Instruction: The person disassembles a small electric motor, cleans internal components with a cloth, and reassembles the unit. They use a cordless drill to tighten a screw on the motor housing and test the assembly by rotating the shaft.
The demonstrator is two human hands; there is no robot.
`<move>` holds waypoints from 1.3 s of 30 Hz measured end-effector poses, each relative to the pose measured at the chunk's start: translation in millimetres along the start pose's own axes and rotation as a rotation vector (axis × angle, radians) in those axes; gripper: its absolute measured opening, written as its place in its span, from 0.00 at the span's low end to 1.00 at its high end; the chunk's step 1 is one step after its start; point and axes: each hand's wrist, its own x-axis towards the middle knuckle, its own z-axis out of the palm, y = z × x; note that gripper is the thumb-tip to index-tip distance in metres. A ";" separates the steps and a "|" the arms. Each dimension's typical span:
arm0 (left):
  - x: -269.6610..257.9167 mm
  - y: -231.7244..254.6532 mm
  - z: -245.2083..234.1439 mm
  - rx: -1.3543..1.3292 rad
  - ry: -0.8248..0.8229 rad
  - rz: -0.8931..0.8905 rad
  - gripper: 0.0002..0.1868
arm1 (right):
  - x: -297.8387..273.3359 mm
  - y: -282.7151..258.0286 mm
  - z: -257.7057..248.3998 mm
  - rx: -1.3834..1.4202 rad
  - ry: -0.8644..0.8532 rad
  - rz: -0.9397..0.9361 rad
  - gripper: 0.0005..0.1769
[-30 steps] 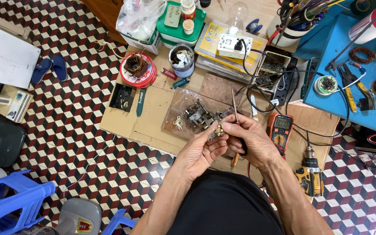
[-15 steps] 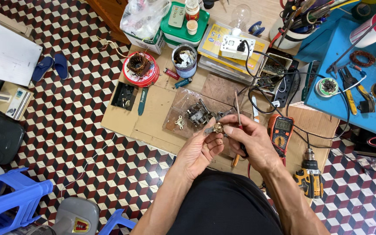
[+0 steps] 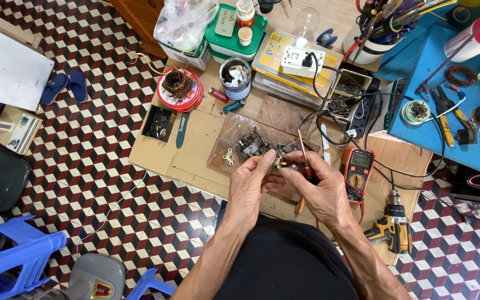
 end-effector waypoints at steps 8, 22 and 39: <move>-1.6 0.5 3.9 0.012 -0.030 0.023 0.15 | -5.4 7.2 0.4 0.040 0.055 -0.024 0.16; -1.2 7.4 9.2 0.022 -0.096 0.040 0.14 | -6.5 11.4 0.5 0.126 0.068 -0.112 0.17; 17.7 -34.1 -17.9 -0.500 -0.133 -0.345 0.11 | 11.3 9.7 -4.9 0.674 -0.121 0.281 0.14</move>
